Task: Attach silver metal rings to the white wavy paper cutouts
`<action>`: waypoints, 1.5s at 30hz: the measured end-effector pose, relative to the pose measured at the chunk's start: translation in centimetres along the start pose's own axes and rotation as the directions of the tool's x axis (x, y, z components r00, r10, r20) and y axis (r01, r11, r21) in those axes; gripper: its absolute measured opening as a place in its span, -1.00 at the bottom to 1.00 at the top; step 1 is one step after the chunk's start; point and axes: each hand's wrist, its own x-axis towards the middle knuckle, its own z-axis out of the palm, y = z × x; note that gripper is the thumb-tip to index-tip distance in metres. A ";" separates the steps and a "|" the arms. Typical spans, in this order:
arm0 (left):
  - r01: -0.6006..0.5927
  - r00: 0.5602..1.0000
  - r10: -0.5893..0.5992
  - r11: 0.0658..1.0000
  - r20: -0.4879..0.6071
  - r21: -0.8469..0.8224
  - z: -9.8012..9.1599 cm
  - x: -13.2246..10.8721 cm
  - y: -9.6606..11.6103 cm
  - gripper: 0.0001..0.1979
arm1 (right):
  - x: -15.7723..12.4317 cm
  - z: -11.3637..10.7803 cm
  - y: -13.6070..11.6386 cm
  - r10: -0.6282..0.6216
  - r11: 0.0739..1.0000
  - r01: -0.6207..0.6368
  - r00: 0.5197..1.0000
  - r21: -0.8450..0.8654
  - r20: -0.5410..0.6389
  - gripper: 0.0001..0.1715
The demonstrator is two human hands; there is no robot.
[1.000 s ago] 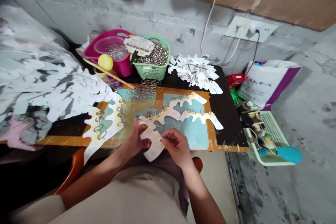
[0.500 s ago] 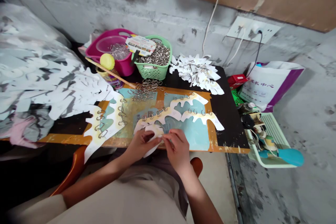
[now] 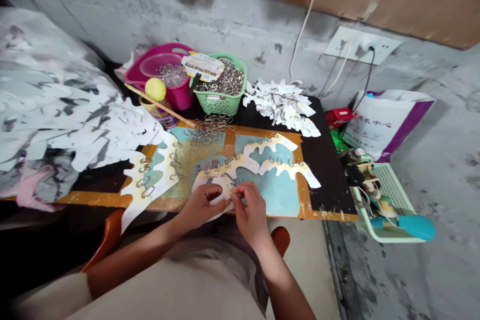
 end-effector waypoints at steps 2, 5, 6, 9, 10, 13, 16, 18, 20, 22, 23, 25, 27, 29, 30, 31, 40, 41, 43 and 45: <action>-0.026 0.999 0.026 1.000 0.023 0.010 -0.3 -0.1 -0.1 -0.64 | 0.3 -0.1 0.0 0.125 0.983 -0.131 0.991 0.129 0.055 -0.90; -0.044 0.998 0.043 0.999 0.044 0.017 -0.5 -0.4 -0.3 -0.64 | 0.5 -0.2 0.3 0.320 0.852 -0.371 0.927 0.370 0.194 -0.78; -0.044 0.998 0.044 0.999 0.036 0.003 -0.4 -0.5 -0.4 -0.64 | 0.5 -0.2 0.3 0.368 0.780 -0.441 0.897 0.444 0.246 -0.71; -0.024 1.000 0.023 0.991 -0.004 -0.130 0.0 -0.8 -0.7 -0.76 | 0.5 -0.2 0.4 0.450 0.600 -0.547 0.834 0.583 0.320 -0.50; -0.009 1.000 0.007 0.981 -0.007 -0.195 0.1 -0.8 -0.8 -0.74 | 0.5 -0.1 0.3 0.466 0.566 -0.548 0.829 0.616 0.309 -0.43; 0.051 0.998 -0.036 0.931 0.049 -0.362 0.2 -0.9 -1.2 -0.42 | 0.5 0.1 -0.1 0.493 0.509 -0.506 0.834 0.696 0.247 -0.33; 0.063 0.995 -0.031 0.922 0.090 -0.382 0.1 -0.8 -1.4 -0.47 | 0.4 0.6 -0.8 0.500 0.484 -0.450 0.846 0.750 0.185 -0.30; 0.049 0.996 -0.024 0.959 0.091 -0.279 0.1 -0.6 -1.4 -0.60 | 0.3 0.9 -1.1 0.496 0.484 -0.422 0.854 0.767 0.157 -0.30; 0.025 0.996 -0.011 0.987 0.088 -0.159 0.1 -0.4 -1.3 -0.52 | 0.2 1.1 -1.3 0.490 0.488 -0.416 0.858 0.768 0.153 -0.33; -0.016 0.997 0.024 0.994 0.076 -0.108 0.2 -0.3 -1.2 -0.48 | 0.3 0.9 -1.1 0.486 0.479 -0.447 0.852 0.755 0.195 -0.32; -0.036 0.997 0.042 0.994 0.061 -0.105 0.2 -0.3 -1.2 -0.48 | 0.4 0.7 -0.9 0.484 0.463 -0.475 0.843 0.748 0.235 -0.31; -0.060 0.998 0.062 0.991 0.013 -0.120 0.4 -0.4 -1.1 -0.49 | 0.5 0.2 -0.5 0.477 0.417 -0.523 0.822 0.743 0.311 -0.30; -0.060 0.998 0.054 0.986 -0.045 -0.155 0.7 -0.4 -1.1 -0.50 | 0.4 -0.2 -0.2 0.467 0.412 -0.523 0.824 0.747 0.319 -0.38; -0.035 0.992 0.009 0.977 -0.125 -0.211 1.0 -0.4 -1.1 -0.48 | 0.0 -0.4 0.1 0.440 0.484 -0.508 0.845 0.712 0.304 -0.52; -0.016 0.988 -0.024 0.968 -0.153 -0.251 1.1 -0.4 -1.1 -0.46 | -0.2 -0.4 0.2 0.418 0.537 -0.510 0.853 0.672 0.313 -0.58; 0.008 0.985 -0.058 0.954 -0.160 -0.299 1.3 -0.3 -1.1 -0.45 | -0.4 -0.3 0.3 0.397 0.588 -0.514 0.856 0.625 0.330 -0.63; 0.307 0.946 -0.302 0.726 0.116 -0.616 0.8 -0.4 0.0 -0.60 | -0.9 -1.4 -0.1 0.234 0.852 -0.397 0.872 0.342 0.430 -0.69; 0.308 0.945 -0.308 0.722 0.110 -0.620 0.8 -0.4 0.4 -0.60 | -0.9 -1.5 -0.2 0.214 0.847 -0.389 0.873 0.363 0.437 -0.67; 0.273 0.948 -0.311 0.682 0.069 -0.679 1.0 -0.7 1.1 -0.58 | -1.0 -1.4 -0.4 0.176 0.801 -0.385 0.884 0.458 0.434 -0.66; 0.249 0.947 -0.318 0.623 0.050 -0.742 1.4 -1.3 1.8 -0.56 | -1.3 -1.0 -0.6 0.143 0.742 -0.365 0.906 0.562 0.399 -0.64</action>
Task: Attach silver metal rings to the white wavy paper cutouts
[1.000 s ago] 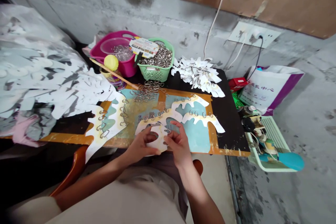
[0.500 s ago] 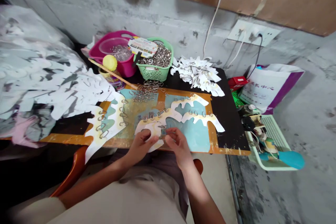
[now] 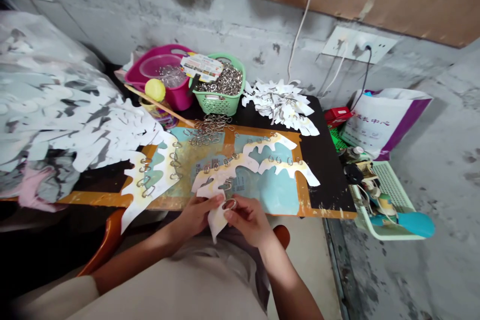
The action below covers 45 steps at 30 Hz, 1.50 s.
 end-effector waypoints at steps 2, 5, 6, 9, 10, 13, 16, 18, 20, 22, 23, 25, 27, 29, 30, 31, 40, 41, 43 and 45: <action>0.017 1.000 -0.017 0.999 -0.013 -0.038 0.5 -0.9 -0.2 -0.54 | -0.2 0.6 0.4 -0.040 0.996 0.042 0.999 0.084 -0.029 -0.60; 0.053 0.999 -0.053 0.998 -0.001 -0.027 0.8 -1.7 -0.4 -0.54 | -0.3 1.5 1.4 -0.025 0.981 0.041 0.996 0.189 -0.082 -0.54; 0.063 0.998 -0.063 0.998 0.007 -0.023 0.8 -1.8 -0.5 -0.54 | -0.3 1.7 1.8 0.000 0.975 0.021 0.995 0.220 -0.095 -0.51; 0.072 0.997 -0.071 0.996 0.005 -0.061 0.5 -1.3 -1.1 -0.56 | -0.2 1.8 2.8 0.084 0.956 -0.041 0.987 0.290 -0.137 -0.47; 0.056 0.998 -0.058 0.995 -0.014 -0.087 0.3 -1.0 -1.4 -0.56 | -0.2 1.6 3.0 0.104 0.950 -0.055 0.984 0.308 -0.146 -0.47; -0.043 0.997 0.038 0.996 -0.071 -0.076 -0.2 -0.1 -2.1 -0.56 | 0.1 0.9 3.0 0.092 0.941 -0.035 0.984 0.337 -0.154 -0.53; -0.125 0.989 0.132 0.986 -0.065 0.106 -0.5 0.2 -2.1 -0.57 | 0.3 0.1 2.1 0.006 0.960 0.036 0.989 0.278 -0.148 -0.51; -0.140 0.987 0.152 0.969 -0.043 0.204 -0.3 0.2 -1.7 -0.56 | 0.5 -0.3 1.4 -0.015 0.982 0.043 0.988 0.185 -0.151 -0.55; -0.150 0.986 0.165 0.958 -0.040 0.246 -0.1 0.3 -1.3 -0.54 | 0.8 -0.3 0.7 0.000 0.994 0.018 0.986 0.107 -0.166 -0.65; -0.160 0.983 0.180 0.942 -0.041 0.294 -0.1 0.3 -1.1 -0.54 | 1.0 -0.1 0.1 0.013 0.998 -0.001 0.984 0.066 -0.177 -0.68; -0.169 0.982 0.189 0.928 -0.029 0.331 -0.3 0.4 -1.2 -0.54 | 1.0 0.0 -0.2 0.013 0.999 -0.004 0.984 0.050 -0.177 -0.66; -0.207 0.978 0.205 0.889 0.049 0.408 -1.1 0.5 -1.4 -0.50 | 1.0 0.2 -0.7 0.005 1.000 -0.003 0.986 0.015 -0.164 -0.65; -0.251 0.968 0.230 0.865 0.103 0.435 -2.0 0.6 -1.8 -0.36 | 0.9 0.1 -1.2 -0.022 0.999 0.017 0.989 -0.035 -0.146 -0.69; -0.225 0.974 0.213 0.893 0.075 0.390 -2.6 0.8 -2.1 -0.32 | 0.7 -0.2 -1.4 -0.057 0.994 0.045 0.992 -0.103 -0.117 -0.73; -0.190 0.982 0.184 0.916 0.049 0.354 -2.7 0.9 -2.1 -0.39 | 0.7 -0.4 -1.5 -0.070 0.988 0.056 0.992 -0.141 -0.102 -0.74; -0.148 0.989 0.143 0.937 0.038 0.318 -2.7 1.0 -2.1 -0.46 | 0.7 -0.6 -1.6 -0.077 0.982 0.061 0.993 -0.178 -0.088 -0.73; -0.208 0.973 0.167 0.934 0.158 0.292 -1.3 0.5 -1.4 -0.43 | 0.7 -0.2 -1.4 -0.079 0.959 0.072 0.997 -0.276 -0.017 -0.63; -0.191 0.974 0.150 0.948 0.172 0.254 -1.3 0.3 -1.6 -0.42 | 0.7 0.0 -1.3 -0.102 0.962 0.097 0.995 -0.254 -0.003 -0.63; -0.159 0.971 0.118 0.968 0.209 0.194 -1.4 0.0 -2.0 -0.40 | 0.5 0.2 -0.7 -0.147 0.973 0.149 0.989 -0.174 0.026 -0.61; -0.152 0.968 0.106 0.969 0.229 0.193 -1.6 -0.1 -2.2 -0.39 | 0.4 0.0 -0.1 -0.152 0.981 0.156 0.987 -0.116 0.046 -0.57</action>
